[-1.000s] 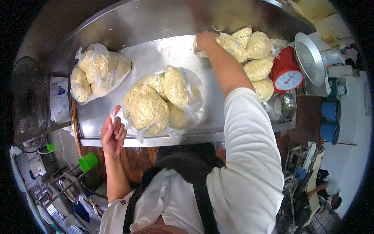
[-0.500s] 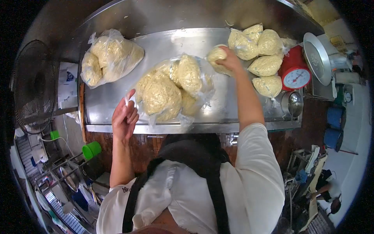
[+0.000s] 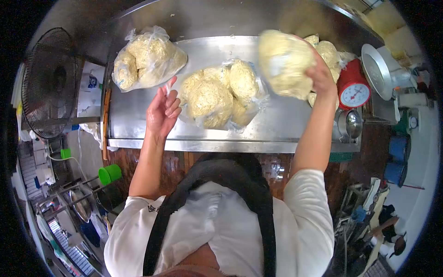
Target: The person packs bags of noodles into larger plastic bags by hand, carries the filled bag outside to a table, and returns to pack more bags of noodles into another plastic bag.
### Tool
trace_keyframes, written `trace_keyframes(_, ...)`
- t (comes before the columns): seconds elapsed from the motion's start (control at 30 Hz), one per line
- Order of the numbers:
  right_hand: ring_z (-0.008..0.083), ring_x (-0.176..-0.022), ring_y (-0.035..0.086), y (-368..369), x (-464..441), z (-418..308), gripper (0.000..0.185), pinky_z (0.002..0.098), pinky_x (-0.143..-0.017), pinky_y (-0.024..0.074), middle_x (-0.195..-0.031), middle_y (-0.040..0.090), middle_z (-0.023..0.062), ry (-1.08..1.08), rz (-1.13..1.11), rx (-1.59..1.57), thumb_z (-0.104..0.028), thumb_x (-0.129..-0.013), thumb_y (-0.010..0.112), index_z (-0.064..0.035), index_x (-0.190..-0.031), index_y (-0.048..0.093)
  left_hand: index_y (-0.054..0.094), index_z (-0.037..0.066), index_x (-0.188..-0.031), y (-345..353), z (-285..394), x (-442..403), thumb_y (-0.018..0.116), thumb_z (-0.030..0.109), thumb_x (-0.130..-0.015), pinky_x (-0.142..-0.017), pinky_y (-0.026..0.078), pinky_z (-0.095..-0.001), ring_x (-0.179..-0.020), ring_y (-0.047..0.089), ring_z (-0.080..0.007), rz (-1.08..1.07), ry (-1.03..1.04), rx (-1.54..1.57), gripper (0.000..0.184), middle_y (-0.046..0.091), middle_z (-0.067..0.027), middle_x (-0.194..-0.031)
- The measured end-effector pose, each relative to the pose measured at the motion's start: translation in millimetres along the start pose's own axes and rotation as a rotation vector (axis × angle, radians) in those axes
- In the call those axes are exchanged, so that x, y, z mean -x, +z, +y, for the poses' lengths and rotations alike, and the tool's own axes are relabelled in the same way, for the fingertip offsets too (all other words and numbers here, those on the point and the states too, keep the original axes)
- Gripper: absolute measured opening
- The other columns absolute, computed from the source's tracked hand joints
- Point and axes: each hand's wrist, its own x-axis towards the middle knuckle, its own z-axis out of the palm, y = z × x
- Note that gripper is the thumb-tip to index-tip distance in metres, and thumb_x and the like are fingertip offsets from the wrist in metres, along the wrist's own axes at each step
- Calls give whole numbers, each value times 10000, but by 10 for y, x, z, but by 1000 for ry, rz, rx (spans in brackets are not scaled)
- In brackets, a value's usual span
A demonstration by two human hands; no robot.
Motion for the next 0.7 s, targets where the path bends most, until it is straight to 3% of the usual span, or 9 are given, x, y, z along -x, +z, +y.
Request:
trace_keyframes(0.1,263,-1232,592,693,-797,-10,848,379,-1055,490,-1404,573,107,137,-352,360,-177,-698,777,-150,-1489,473,443,36,-1446,9,41,-1,477,400,-1059,-509,293,-200,-552,320,-53,-25,-14,-9,532,354,38,-715)
trace_keyframes(0.17,262,-1216,591,1191,-1189,561,763,383,-1074,458,-1401,572,113,324,-493,609,-369,-815,801,-234,-1493,478,450,38,-1438,-20,34,26,471,412,-1060,-507,294,-201,-549,324,-51,-15,-24,-35,532,354,39,-711)
trace_keyframes(0.23,269,-1268,552,1594,-1331,1179,785,384,-1092,429,-1400,557,148,145,-384,992,-439,-802,815,-251,-1488,483,458,41,-1431,-97,46,26,468,419,-1061,-505,293,-201,-549,328,-50,16,-15,-67,529,357,39,-711)
trace_keyframes(0.33,335,-1315,493,2029,-1249,1105,769,464,-1082,413,-1410,523,170,83,-270,1040,-364,-811,801,-194,-1487,476,455,50,-1432,-169,104,80,482,373,-1062,-508,284,-204,-557,324,-57,19,9,-94,492,378,39,-724)
trace_keyframes(0.47,366,-1383,396,2738,-1060,1321,810,620,-1017,383,-1510,411,178,181,-185,1559,-273,-826,743,-111,-1529,375,423,53,-1474,-163,44,162,489,346,-1061,-509,276,-201,-567,320,-56,17,31,-216,511,374,40,-724)
trace_keyframes(0.57,371,-1400,382,2961,-1016,1791,855,648,-1040,347,-1549,370,192,-50,64,1642,-259,-818,741,-57,-1540,329,378,30,-1506,-270,47,185,493,349,-1058,-508,272,-205,-568,314,-58,36,62,-234,562,364,39,-714)
trace_keyframes(0.6,372,-1441,335,2928,-1028,1789,860,616,-1116,300,-1582,320,211,-19,-8,1626,-311,-855,715,-13,-1541,292,378,24,-1504,-309,72,239,494,349,-1057,-508,272,-206,-567,314,-58,34,58,-206,566,363,38,-712)
trace_keyframes(0.67,374,-1459,309,2671,-943,1591,834,551,-1165,272,-1583,309,228,-97,-51,1217,-341,-884,686,-5,-1537,292,424,5,-1463,-354,96,339,486,230,-1064,-518,283,-213,-565,321,-67,28,24,-96,462,371,35,-708)
trace_keyframes(0.7,375,-1467,296,2475,-860,1451,822,519,-1190,257,-1583,304,237,-136,-77,1020,-356,-898,672,-1,-1535,293,427,3,-1459,-353,81,342,497,264,-1057,-516,282,-213,-565,322,-68,0,19,-135,484,372,31,-713)
